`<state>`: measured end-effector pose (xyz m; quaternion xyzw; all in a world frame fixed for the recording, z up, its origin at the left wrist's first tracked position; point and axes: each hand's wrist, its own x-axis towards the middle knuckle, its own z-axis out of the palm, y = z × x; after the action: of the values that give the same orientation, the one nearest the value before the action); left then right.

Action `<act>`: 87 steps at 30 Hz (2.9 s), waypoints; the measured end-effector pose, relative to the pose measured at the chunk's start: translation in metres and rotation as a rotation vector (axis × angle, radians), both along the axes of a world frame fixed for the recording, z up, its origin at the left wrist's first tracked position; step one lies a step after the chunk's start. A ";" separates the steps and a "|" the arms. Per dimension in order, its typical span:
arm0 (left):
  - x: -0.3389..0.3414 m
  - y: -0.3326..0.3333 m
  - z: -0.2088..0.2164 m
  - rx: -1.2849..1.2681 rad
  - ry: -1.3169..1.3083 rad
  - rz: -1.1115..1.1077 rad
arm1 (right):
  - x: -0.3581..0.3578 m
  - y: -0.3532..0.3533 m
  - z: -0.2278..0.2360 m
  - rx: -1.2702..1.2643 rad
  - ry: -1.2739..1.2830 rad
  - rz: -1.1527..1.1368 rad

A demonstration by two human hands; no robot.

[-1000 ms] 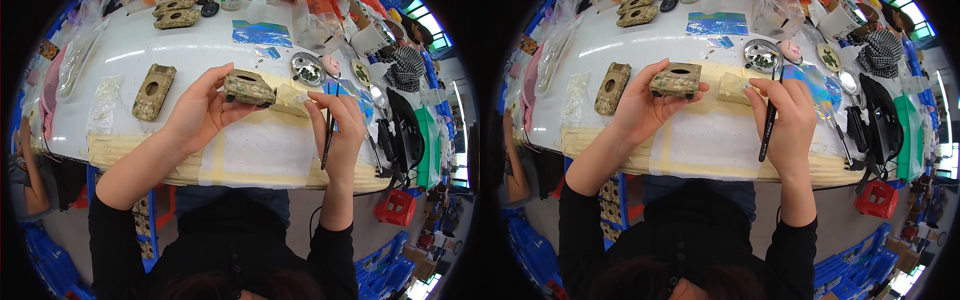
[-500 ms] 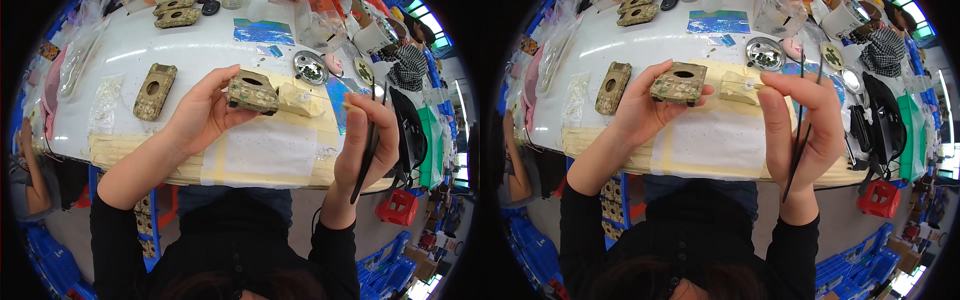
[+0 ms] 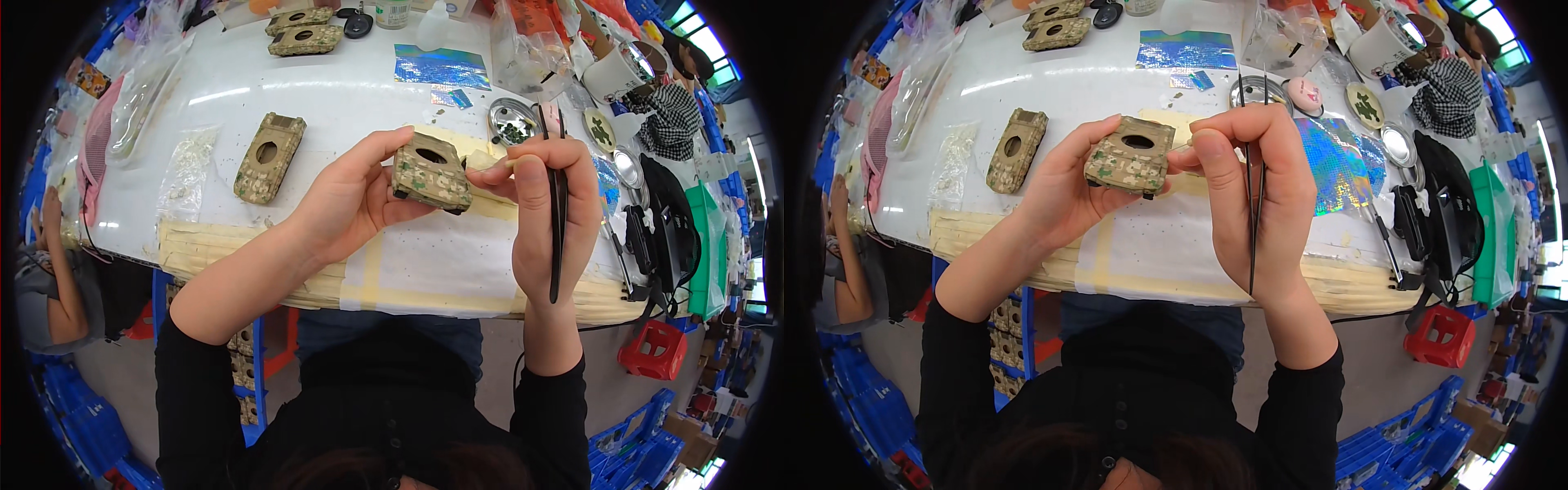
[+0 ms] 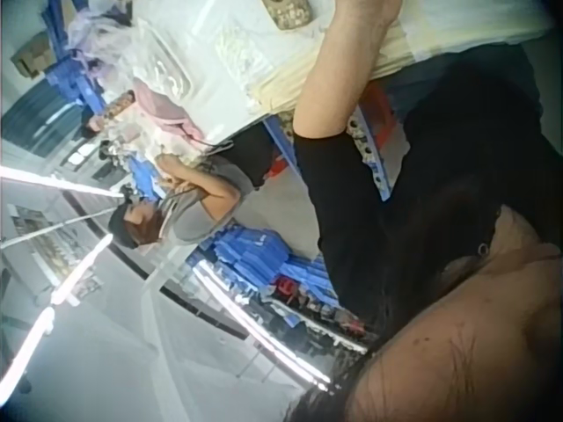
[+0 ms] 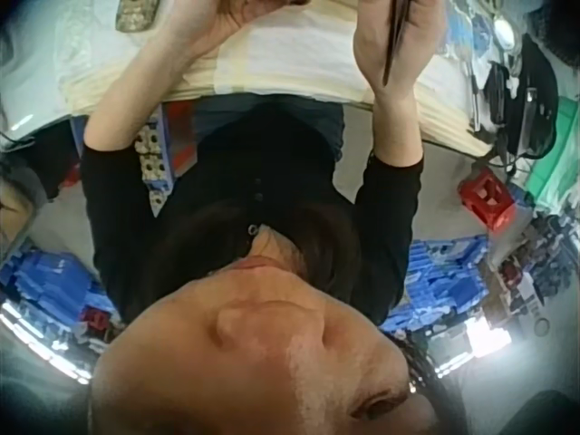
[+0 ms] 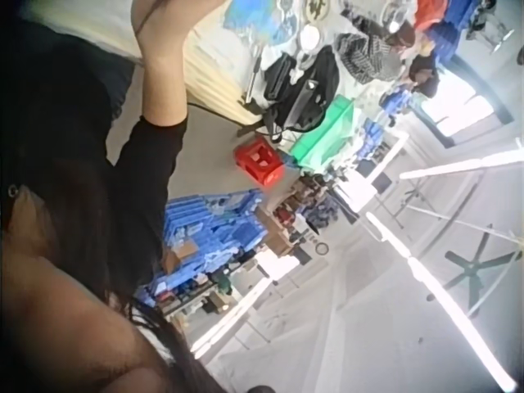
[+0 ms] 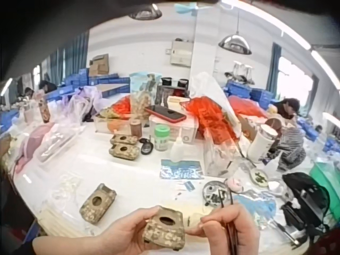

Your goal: Apply details and clean a toy tank component using precision tools at a workbench.

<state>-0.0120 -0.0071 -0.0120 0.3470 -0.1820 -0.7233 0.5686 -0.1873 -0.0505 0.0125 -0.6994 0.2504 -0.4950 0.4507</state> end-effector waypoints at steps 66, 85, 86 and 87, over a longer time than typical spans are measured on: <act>0.011 -0.006 -0.013 -0.132 0.043 -0.062 | -0.106 0.060 -0.076 0.008 0.185 -0.356; 0.011 -0.005 -0.011 -0.164 0.034 -0.079 | -0.106 0.060 -0.077 -0.021 0.228 -0.380; 0.011 -0.005 -0.011 -0.165 0.030 -0.078 | -0.106 0.060 -0.078 -0.026 0.233 -0.380; 0.011 -0.005 -0.011 -0.167 0.026 -0.076 | -0.106 0.060 -0.078 -0.031 0.238 -0.380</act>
<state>-0.0010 -0.0122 -0.0225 0.2819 -0.2472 -0.7313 0.5697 -0.2938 0.0092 -0.0655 -0.7000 0.4214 -0.4889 0.3057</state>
